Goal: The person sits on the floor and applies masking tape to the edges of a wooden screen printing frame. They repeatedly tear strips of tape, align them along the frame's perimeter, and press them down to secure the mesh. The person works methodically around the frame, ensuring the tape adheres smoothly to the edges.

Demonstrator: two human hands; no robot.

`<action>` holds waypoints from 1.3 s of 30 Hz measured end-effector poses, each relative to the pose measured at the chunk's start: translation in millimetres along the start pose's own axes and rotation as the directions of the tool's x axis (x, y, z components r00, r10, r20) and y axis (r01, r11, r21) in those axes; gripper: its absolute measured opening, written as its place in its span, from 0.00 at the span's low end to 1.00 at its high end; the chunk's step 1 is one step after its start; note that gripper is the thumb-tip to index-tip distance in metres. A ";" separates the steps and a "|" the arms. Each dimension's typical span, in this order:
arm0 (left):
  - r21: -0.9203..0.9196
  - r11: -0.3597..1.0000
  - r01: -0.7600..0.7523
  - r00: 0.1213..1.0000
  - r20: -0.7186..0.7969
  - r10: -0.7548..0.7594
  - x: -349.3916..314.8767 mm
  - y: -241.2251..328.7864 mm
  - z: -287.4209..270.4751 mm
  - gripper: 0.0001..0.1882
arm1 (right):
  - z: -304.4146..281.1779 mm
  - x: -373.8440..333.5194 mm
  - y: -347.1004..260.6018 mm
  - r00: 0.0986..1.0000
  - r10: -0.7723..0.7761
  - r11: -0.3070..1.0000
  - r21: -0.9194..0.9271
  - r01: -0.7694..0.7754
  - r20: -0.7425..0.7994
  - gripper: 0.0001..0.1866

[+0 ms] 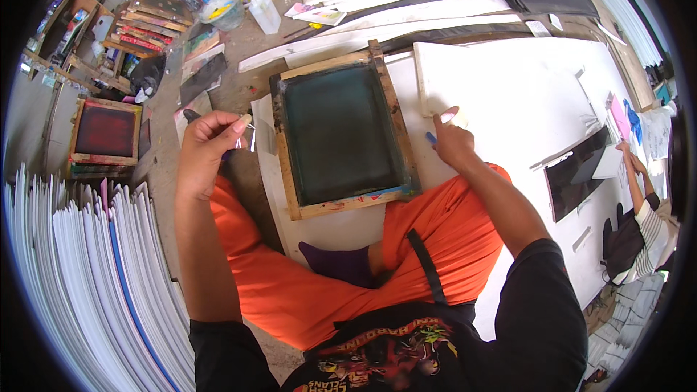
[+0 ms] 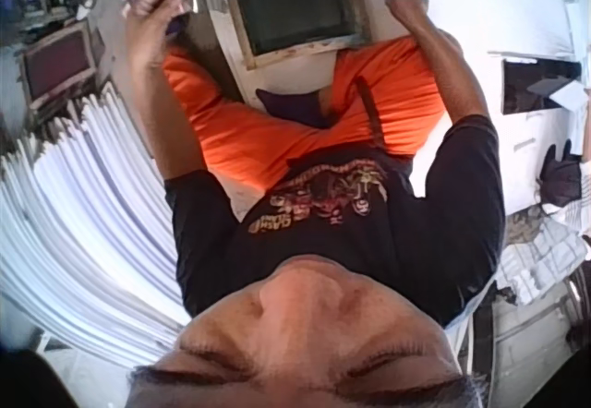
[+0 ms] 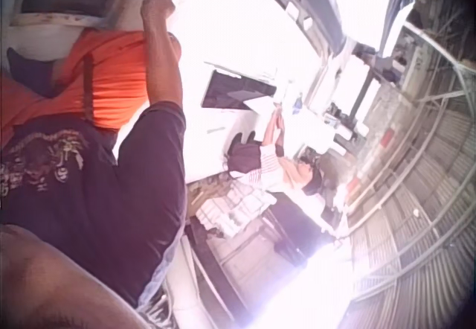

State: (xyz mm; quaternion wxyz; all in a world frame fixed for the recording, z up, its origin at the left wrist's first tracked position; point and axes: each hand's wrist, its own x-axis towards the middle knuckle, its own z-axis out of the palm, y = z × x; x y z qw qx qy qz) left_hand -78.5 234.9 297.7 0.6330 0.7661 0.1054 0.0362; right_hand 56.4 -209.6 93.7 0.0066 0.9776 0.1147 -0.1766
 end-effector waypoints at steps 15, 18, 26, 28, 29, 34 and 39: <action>-0.307 0.951 -0.023 0.998 0.056 0.042 -45.9 14.9 -62.3 0.07 | 22.0 7.4 -246.7 0.495 -0.867 -0.124 0.988 -0.087 -0.066 0.27; -0.309 0.951 -0.014 1.000 -0.023 0.007 -53.8 8.0 -75.5 0.07 | 39.9 4.9 -232.8 0.509 -0.860 -0.112 0.979 -0.172 -0.009 0.21; -0.344 0.938 0.029 0.998 -0.036 -0.044 -58.9 -28.2 -103.5 0.06 | 32.6 -21.1 -186.9 0.620 -0.781 -0.097 0.969 -0.227 0.067 0.17; -0.354 0.934 0.046 0.998 -0.018 -0.056 -57.4 -39.2 -113.7 0.05 | 25.8 -24.1 -175.6 0.591 -0.802 -0.036 0.981 -0.192 0.087 0.16; -0.330 0.941 0.073 0.996 -0.016 -0.083 -56.7 -41.9 -115.6 0.05 | 23.3 -24.9 -169.6 0.577 -0.811 -0.005 0.985 -0.175 0.098 0.16; -0.206 0.961 0.183 0.979 -0.051 -0.198 -50.7 -57.8 -119.3 0.05 | 14.0 -27.5 -145.1 0.604 -0.780 0.149 0.986 -0.073 0.162 0.14; -0.047 0.964 0.260 0.965 -0.005 -0.261 -26.6 -83.4 -127.1 0.06 | 18.4 -32.4 -132.7 0.653 -0.734 0.148 0.982 -0.115 0.187 0.12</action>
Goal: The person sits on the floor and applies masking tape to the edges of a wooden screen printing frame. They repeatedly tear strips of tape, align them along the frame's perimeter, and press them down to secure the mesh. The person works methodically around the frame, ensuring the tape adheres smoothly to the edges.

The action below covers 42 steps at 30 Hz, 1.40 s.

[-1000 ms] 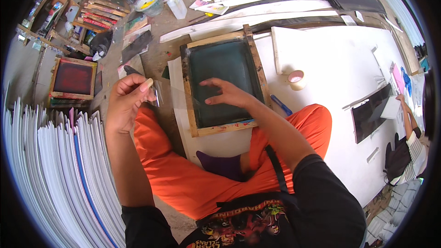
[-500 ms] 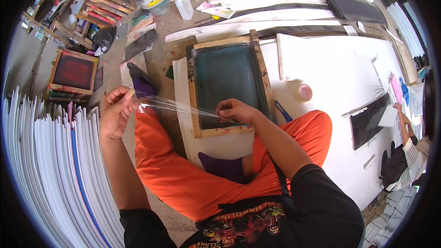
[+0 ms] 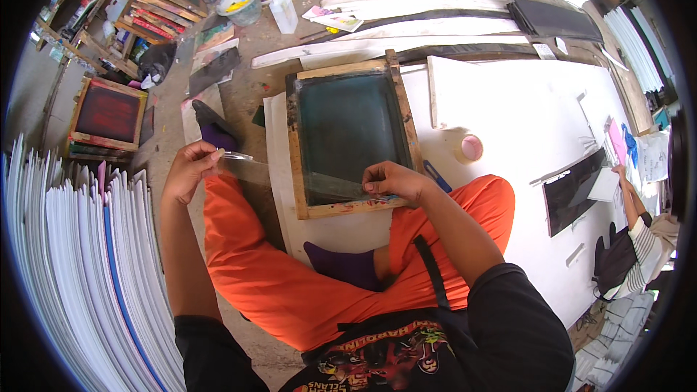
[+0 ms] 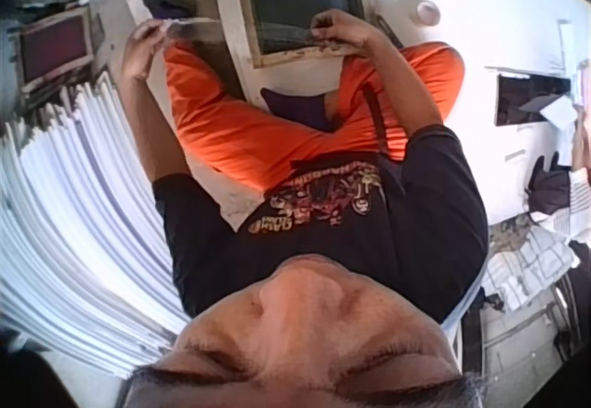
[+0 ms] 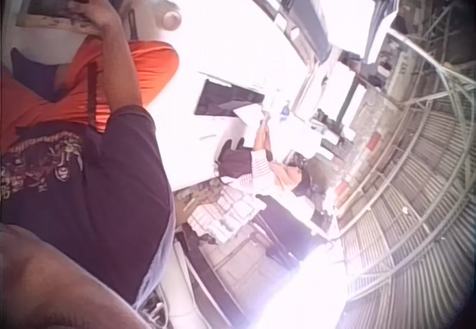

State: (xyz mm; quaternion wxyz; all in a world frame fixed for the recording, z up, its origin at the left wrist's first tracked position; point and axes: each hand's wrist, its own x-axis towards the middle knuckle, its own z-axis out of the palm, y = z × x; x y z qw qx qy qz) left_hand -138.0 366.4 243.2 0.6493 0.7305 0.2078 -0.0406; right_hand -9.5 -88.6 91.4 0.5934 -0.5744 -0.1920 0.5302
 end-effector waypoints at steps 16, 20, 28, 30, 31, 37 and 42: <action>0.531 0.778 -0.336 0.938 0.260 0.227 131.5 71.6 44.2 0.07 | 1.1 -12.2 7.7 0.996 -0.050 0.987 0.147 0.061 -0.079 0.10; 0.620 0.711 -0.332 0.940 0.281 0.193 149.8 76.1 69.1 0.06 | -1.6 -14.1 13.4 0.996 -0.082 0.995 0.056 0.084 -0.038 0.09; 0.611 0.701 -0.367 0.926 0.313 0.211 178.5 58.9 62.4 0.05 | 1.2 -10.5 16.5 0.989 -0.129 0.980 0.140 0.138 -0.075 0.11; 0.610 0.700 -0.371 0.926 0.303 0.226 180.8 56.8 55.4 0.05 | 0.7 -7.5 19.6 0.990 -0.113 0.969 0.208 0.130 -0.089 0.10; 0.609 0.700 -0.374 0.925 0.298 0.235 180.5 56.7 53.2 0.05 | 1.6 -6.3 19.1 0.989 -0.112 0.956 0.261 0.132 -0.091 0.09; 0.551 0.749 -0.368 0.926 0.288 0.244 169.7 57.2 40.5 0.05 | 6.0 -6.5 9.7 0.994 -0.069 0.951 0.295 0.091 -0.083 0.11; 0.559 0.734 -0.386 0.920 0.290 0.264 151.4 67.7 23.2 0.06 | 8.5 1.3 3.2 0.991 -0.104 0.986 0.123 0.114 -0.086 0.10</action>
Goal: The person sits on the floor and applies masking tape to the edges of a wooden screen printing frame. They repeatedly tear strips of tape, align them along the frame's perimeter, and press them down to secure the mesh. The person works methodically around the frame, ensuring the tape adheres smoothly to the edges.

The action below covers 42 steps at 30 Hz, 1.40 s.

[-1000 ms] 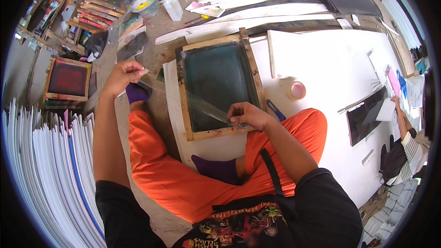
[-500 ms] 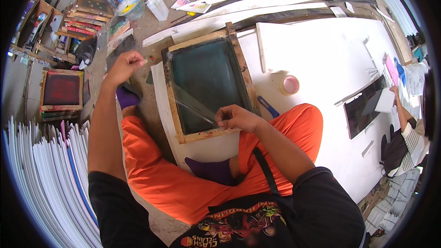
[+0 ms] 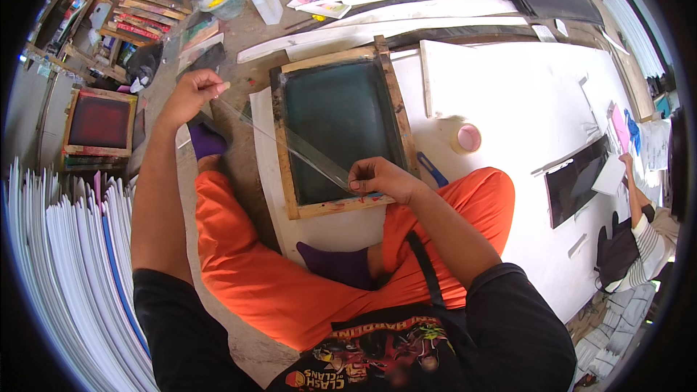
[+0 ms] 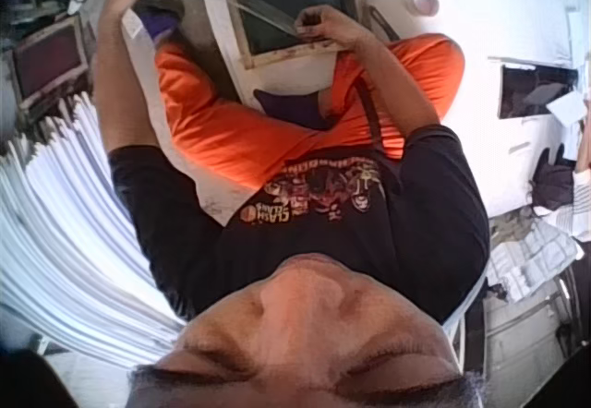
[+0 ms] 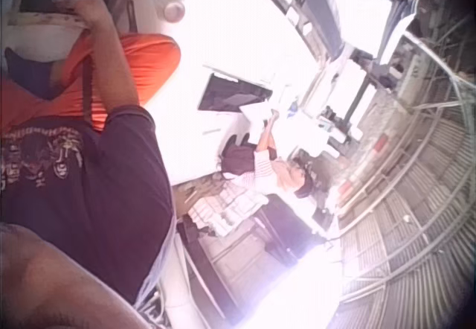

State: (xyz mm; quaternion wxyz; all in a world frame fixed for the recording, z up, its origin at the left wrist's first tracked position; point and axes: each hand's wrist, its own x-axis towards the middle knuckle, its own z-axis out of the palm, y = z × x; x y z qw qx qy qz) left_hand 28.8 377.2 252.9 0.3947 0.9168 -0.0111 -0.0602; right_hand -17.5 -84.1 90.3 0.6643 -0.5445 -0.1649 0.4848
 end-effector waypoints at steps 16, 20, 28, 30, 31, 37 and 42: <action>-0.074 0.996 -0.055 0.965 -0.258 0.035 -60.7 22.0 -64.5 0.18 | 28.4 -5.9 -79.8 0.996 -0.016 0.984 -0.175 0.031 0.088 0.08; -0.018 0.999 0.043 0.957 -0.285 -0.047 -70.0 12.8 -53.2 0.20 | 42.6 -14.9 -69.3 0.995 0.070 0.998 0.004 -0.071 0.069 0.11; -0.424 0.894 0.148 0.551 -0.715 -0.431 -100.1 -96.7 -26.8 0.26 | 53.0 -23.5 -40.7 0.998 0.066 0.965 0.253 -0.068 0.016 0.14; -0.542 0.826 0.156 0.584 -0.624 -0.520 -113.4 -88.8 36.7 0.27 | 48.6 -25.1 -37.3 0.995 0.085 0.931 0.359 -0.060 -0.055 0.13; -0.704 0.683 0.193 0.541 -0.504 -0.673 -118.1 -85.7 81.9 0.26 | 46.1 -23.5 -31.4 0.993 0.092 0.917 0.394 -0.056 -0.074 0.13; -0.956 -0.141 0.255 0.822 0.292 -0.488 -152.7 30.0 321.2 0.31 | 33.4 -18.8 5.2 0.968 0.194 0.832 0.549 -0.075 -0.162 0.10; -0.944 -0.291 0.154 0.919 0.244 -0.308 -135.2 76.2 372.5 0.29 | 34.4 -23.3 14.3 0.951 0.245 0.819 0.566 -0.100 -0.187 0.09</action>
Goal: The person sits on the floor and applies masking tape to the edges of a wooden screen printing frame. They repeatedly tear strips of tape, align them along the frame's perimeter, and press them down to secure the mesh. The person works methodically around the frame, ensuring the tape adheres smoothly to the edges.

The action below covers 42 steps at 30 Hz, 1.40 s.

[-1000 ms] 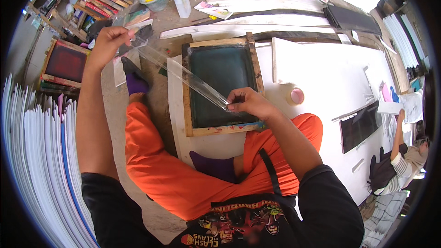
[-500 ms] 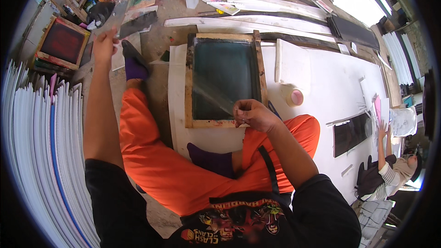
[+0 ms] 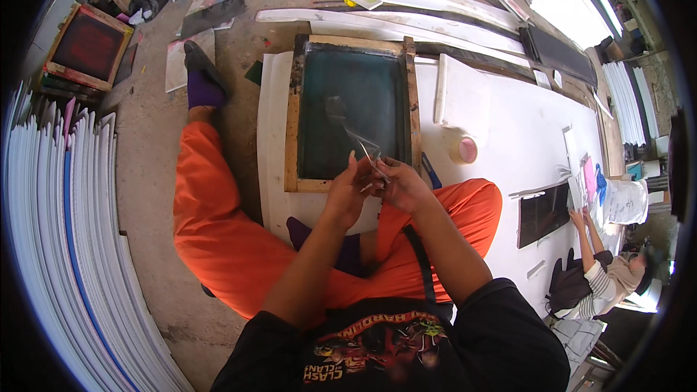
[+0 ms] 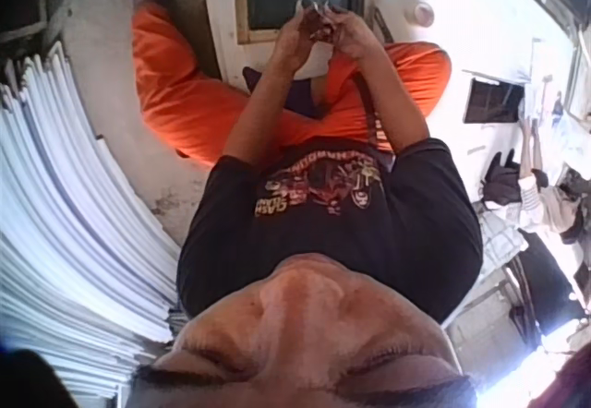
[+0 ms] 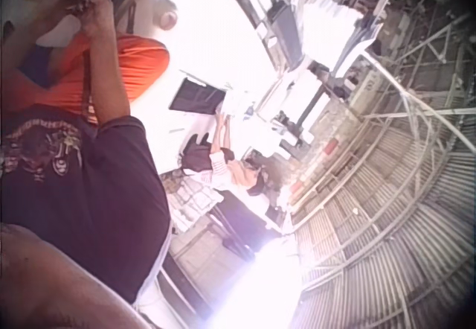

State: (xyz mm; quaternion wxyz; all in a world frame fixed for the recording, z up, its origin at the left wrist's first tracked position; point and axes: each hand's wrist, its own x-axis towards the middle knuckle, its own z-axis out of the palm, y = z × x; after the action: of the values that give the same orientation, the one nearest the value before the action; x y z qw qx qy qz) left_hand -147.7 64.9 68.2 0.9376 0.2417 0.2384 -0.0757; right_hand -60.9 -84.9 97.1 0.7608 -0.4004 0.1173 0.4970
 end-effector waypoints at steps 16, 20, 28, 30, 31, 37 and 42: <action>-0.066 0.981 -0.181 0.976 -0.135 0.171 27.7 -44.0 -16.3 0.13 | -9.9 -4.0 9.2 0.969 -0.101 0.980 -0.189 0.058 -0.224 0.09; 0.048 0.974 -0.221 0.965 -0.136 0.226 28.5 -45.5 -23.6 0.10 | -21.4 0.5 12.2 0.947 -0.165 0.928 -0.370 0.055 -0.275 0.09; 0.274 0.955 -0.116 0.954 -0.236 0.184 19.9 -28.1 -25.3 0.14 | -26.9 0.8 2.1 0.954 -0.169 0.791 -0.612 -0.018 -0.246 0.11; 0.223 0.969 -0.105 0.961 -0.228 0.156 14.3 -25.7 -20.3 0.14 | -24.4 -0.5 -0.5 0.953 -0.142 0.765 -0.641 -0.067 -0.269 0.12; 0.197 0.975 -0.102 0.964 -0.222 0.145 12.5 -24.5 -18.2 0.14 | -22.5 -0.6 -1.4 0.950 -0.132 0.763 -0.640 -0.086 -0.284 0.12; 0.243 0.964 -0.106 0.968 -0.198 0.156 11.4 -25.1 -26.4 0.14 | -24.2 1.4 -1.6 0.955 -0.055 0.762 -0.631 -0.149 -0.292 0.13; 0.295 0.949 -0.109 0.954 -0.237 0.183 11.0 -23.1 -25.6 0.14 | -22.9 1.7 -1.4 0.956 -0.014 0.757 -0.627 -0.182 -0.295 0.14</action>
State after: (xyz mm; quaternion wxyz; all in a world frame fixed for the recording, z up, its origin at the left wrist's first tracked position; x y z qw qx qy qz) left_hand -154.5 57.0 33.5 0.8577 0.3960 0.3280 -0.0060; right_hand -53.9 -100.6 81.8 0.5274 -0.6991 0.0633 0.4787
